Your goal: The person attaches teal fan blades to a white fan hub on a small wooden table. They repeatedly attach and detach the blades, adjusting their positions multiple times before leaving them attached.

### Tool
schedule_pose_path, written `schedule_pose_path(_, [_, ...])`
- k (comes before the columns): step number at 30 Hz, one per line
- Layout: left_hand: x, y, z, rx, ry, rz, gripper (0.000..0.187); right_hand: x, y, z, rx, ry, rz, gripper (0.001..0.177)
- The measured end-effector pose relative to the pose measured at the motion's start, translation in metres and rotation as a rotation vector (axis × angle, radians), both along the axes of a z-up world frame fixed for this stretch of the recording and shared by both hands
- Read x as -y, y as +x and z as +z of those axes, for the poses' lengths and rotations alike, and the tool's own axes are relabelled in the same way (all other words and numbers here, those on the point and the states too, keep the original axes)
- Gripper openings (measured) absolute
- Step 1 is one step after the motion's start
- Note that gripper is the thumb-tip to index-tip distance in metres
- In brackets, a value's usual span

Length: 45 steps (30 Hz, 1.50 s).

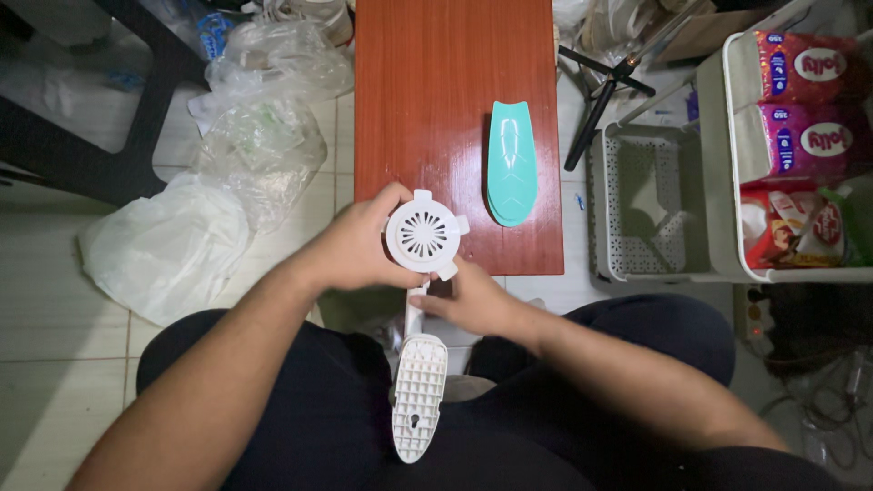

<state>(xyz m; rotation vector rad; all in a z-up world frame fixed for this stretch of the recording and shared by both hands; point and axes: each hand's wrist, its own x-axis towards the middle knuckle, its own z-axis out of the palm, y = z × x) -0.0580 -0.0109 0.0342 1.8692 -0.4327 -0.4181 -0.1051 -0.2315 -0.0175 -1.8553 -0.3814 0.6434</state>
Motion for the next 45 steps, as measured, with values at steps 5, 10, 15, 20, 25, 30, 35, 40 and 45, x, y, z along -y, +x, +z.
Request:
schedule_pose_path(5, [0.003, 0.003, -0.010, 0.054, -0.073, 0.032, 0.073, 0.000, 0.006, -0.006, 0.013, 0.032, -0.071, 0.055])
schedule_pose_path(10, [-0.002, 0.005, -0.013, 0.126, -0.012, -0.026, 0.079, 0.003, 0.007, 0.014, 0.029, -0.231, 0.015, 0.056])
schedule_pose_path(15, [-0.001, 0.003, -0.013, 0.037, -0.007, -0.062, 0.081, 0.026, 0.023, 0.036, -0.089, -0.434, 0.343, 0.044])
schedule_pose_path(20, [0.001, 0.001, -0.005, 0.080, -0.025, -0.076, 0.083, 0.068, 0.077, 0.064, -0.073, -0.813, 0.454, 0.030])
schedule_pose_path(25, [0.008, -0.007, 0.006, 0.202, 0.154, 0.003, 0.086, 0.097, 0.128, 0.065, 0.464, -0.811, -0.189, 0.046])
schedule_pose_path(30, [0.023, -0.016, 0.017, 0.230, 0.261, 0.146, 0.066, 0.105, 0.145, 0.029, 0.359, -0.689, -0.352, 0.069])
schedule_pose_path(35, [0.023, -0.018, 0.019, 0.258, 0.206, 0.147, 0.077, 0.118, 0.149, -0.007, 0.273, -0.611, -0.358, 0.070])
schedule_pose_path(40, [0.022, -0.019, 0.021, 0.376, 0.245, 0.113, 0.073, 0.131, 0.160, -0.021, 0.264, -0.643, -0.385, 0.071])
schedule_pose_path(45, [0.020, -0.020, 0.027, 0.540, 0.314, 0.055, 0.074, 0.140, 0.161, -0.010, 0.115, -0.413, -0.404, 0.058])
